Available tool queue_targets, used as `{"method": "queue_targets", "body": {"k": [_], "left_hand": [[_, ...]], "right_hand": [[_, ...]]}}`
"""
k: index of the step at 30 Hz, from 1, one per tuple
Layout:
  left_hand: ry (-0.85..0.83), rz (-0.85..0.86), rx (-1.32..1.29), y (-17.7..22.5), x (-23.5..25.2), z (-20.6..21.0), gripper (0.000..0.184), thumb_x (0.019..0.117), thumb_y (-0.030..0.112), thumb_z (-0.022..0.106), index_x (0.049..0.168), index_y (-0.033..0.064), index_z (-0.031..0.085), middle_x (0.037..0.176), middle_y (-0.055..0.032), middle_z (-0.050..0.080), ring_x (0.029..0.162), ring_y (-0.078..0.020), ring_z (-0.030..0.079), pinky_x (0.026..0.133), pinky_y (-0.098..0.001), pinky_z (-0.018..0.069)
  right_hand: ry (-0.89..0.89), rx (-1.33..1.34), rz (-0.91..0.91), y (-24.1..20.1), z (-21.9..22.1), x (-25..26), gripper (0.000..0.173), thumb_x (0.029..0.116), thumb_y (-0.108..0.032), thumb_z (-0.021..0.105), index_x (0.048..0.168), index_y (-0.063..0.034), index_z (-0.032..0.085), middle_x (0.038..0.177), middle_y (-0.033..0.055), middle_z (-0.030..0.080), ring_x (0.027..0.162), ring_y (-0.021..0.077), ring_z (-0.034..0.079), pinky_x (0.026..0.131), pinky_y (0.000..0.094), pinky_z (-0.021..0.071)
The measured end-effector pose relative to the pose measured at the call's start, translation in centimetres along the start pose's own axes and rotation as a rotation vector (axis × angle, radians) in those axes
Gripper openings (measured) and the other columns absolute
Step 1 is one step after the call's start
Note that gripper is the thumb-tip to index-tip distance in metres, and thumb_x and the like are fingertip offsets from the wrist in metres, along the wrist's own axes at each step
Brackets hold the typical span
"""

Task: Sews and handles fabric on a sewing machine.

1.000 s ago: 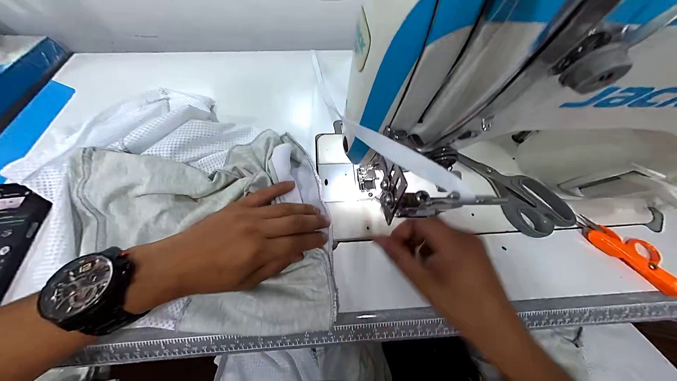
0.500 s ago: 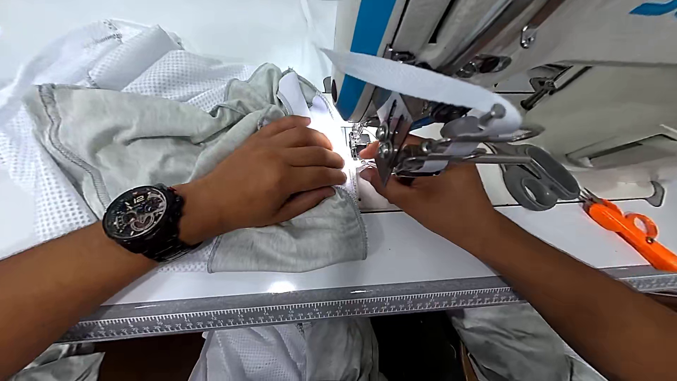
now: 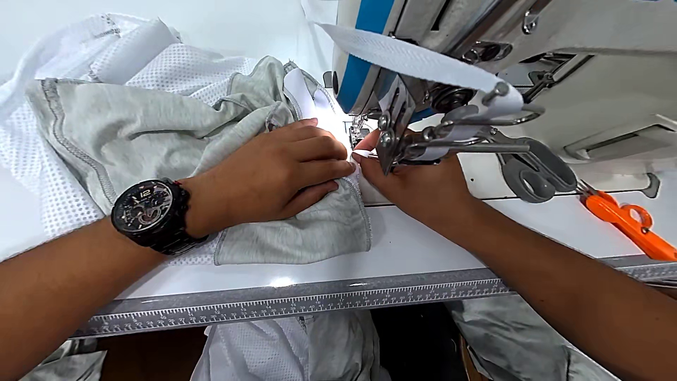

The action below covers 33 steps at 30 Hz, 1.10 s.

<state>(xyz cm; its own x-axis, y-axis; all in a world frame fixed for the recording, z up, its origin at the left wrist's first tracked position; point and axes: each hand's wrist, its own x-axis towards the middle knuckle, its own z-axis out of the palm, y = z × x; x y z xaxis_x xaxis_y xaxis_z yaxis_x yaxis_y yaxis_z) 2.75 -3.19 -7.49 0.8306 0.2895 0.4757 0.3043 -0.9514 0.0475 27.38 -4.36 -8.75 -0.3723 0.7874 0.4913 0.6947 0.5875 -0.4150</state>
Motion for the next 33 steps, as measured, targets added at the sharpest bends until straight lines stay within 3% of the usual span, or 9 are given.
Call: {"method": "queue_targets", "body": {"k": [4,6,8,13,16,22,27,31,33], "left_hand": [[-0.008,0.0,-0.018,-0.2,0.0,0.1,0.032,0.1046,0.022,0.048,0.116,0.009,0.075,0.114,-0.009,0.07,0.113,-0.0236,0.064,0.107,-0.0397,0.0452],[-0.002,0.01,-0.024,-0.5,0.2,0.1,0.032,0.1041,0.022,0.049,0.115,0.0087,0.076,0.112,-0.0102,0.069,0.108,-0.0235,0.063,0.096,-0.0337,0.0487],[-0.019,0.006,-0.045,-0.7,0.2,0.0,0.033,0.1043,0.022,0.049,0.117,0.0084,0.075,0.113,-0.0116,0.069,0.107,-0.0242,0.063,0.091,-0.0325,0.0504],[-0.017,0.049,-0.075,-1.5,0.7,0.1,0.032,0.1034,0.022,0.049,0.114,0.0081,0.076,0.107,-0.0115,0.068,0.096,-0.0217,0.062,0.081,-0.0306,0.0502],[-0.009,0.038,-0.065,-1.3,0.5,0.1,0.031,0.1032,0.021,0.05,0.113,0.0079,0.076,0.106,-0.0111,0.068,0.096,-0.0215,0.062,0.081,-0.0304,0.0503],[-0.013,0.007,-0.056,-0.9,0.4,0.2,0.032,0.1035,0.02,0.05,0.118,0.0068,0.075,0.115,-0.0133,0.07,0.108,-0.0258,0.065,0.091,-0.035,0.0515],[-0.017,0.005,-0.049,-0.9,0.4,0.3,0.032,0.1043,0.02,0.05,0.119,0.0065,0.075,0.116,-0.0133,0.071,0.111,-0.0262,0.065,0.096,-0.0354,0.0503],[-0.016,-0.004,-0.039,-1.3,0.8,0.3,0.03,0.1044,0.02,0.051,0.115,0.0047,0.075,0.111,-0.0142,0.07,0.103,-0.0257,0.065,0.088,-0.035,0.0509],[-0.013,-0.008,-0.031,-1.5,1.2,0.3,0.029,0.1039,0.018,0.051,0.113,0.0035,0.074,0.109,-0.015,0.069,0.101,-0.026,0.065,0.085,-0.0355,0.0505]], "right_hand": [[0.056,-0.138,-0.092,-0.5,-0.7,-0.5,0.022,0.0965,-0.027,0.063,0.108,-0.0136,0.075,0.071,0.0023,0.067,0.058,0.0173,0.06,0.052,0.0384,0.0424],[0.136,-0.206,-0.19,-0.8,-1.0,-0.7,0.018,0.0967,-0.021,0.064,0.1,-0.0093,0.077,0.068,0.0054,0.067,0.053,0.0186,0.058,0.048,0.0369,0.0404],[0.15,-0.235,-0.228,-0.5,-0.7,-0.7,0.016,0.0964,-0.019,0.064,0.095,-0.0102,0.077,0.072,0.0062,0.07,0.058,0.0193,0.062,0.051,0.0371,0.0418],[0.106,-0.226,-0.192,0.2,-0.5,-0.6,0.019,0.0983,-0.025,0.063,0.102,-0.0155,0.079,0.08,0.0054,0.074,0.065,0.0203,0.067,0.058,0.0404,0.0466],[0.152,-0.228,-0.205,-0.4,-0.8,-0.8,0.019,0.0975,-0.023,0.064,0.103,-0.0107,0.078,0.07,0.0058,0.067,0.056,0.0189,0.058,0.053,0.0374,0.0413],[0.176,-0.224,-0.236,-0.5,-1.0,-0.9,0.018,0.0975,-0.02,0.064,0.095,-0.0116,0.08,0.072,0.006,0.071,0.06,0.0181,0.061,0.059,0.0373,0.0431],[0.093,-0.068,-0.161,-0.4,-1.2,-0.9,0.018,0.0976,-0.021,0.065,0.1,-0.0107,0.08,0.066,0.0005,0.064,0.056,0.0095,0.05,0.057,0.0306,0.0391],[0.03,-0.004,-0.12,0.2,-1.0,-0.6,0.02,0.0977,-0.024,0.065,0.104,-0.0109,0.079,0.064,-0.0025,0.06,0.056,0.0073,0.048,0.058,0.029,0.0392],[0.016,-0.031,-0.104,0.5,-0.9,-0.3,0.02,0.0979,-0.026,0.064,0.103,-0.0142,0.079,0.068,-0.0021,0.064,0.06,0.0086,0.054,0.06,0.0321,0.0416]]}}
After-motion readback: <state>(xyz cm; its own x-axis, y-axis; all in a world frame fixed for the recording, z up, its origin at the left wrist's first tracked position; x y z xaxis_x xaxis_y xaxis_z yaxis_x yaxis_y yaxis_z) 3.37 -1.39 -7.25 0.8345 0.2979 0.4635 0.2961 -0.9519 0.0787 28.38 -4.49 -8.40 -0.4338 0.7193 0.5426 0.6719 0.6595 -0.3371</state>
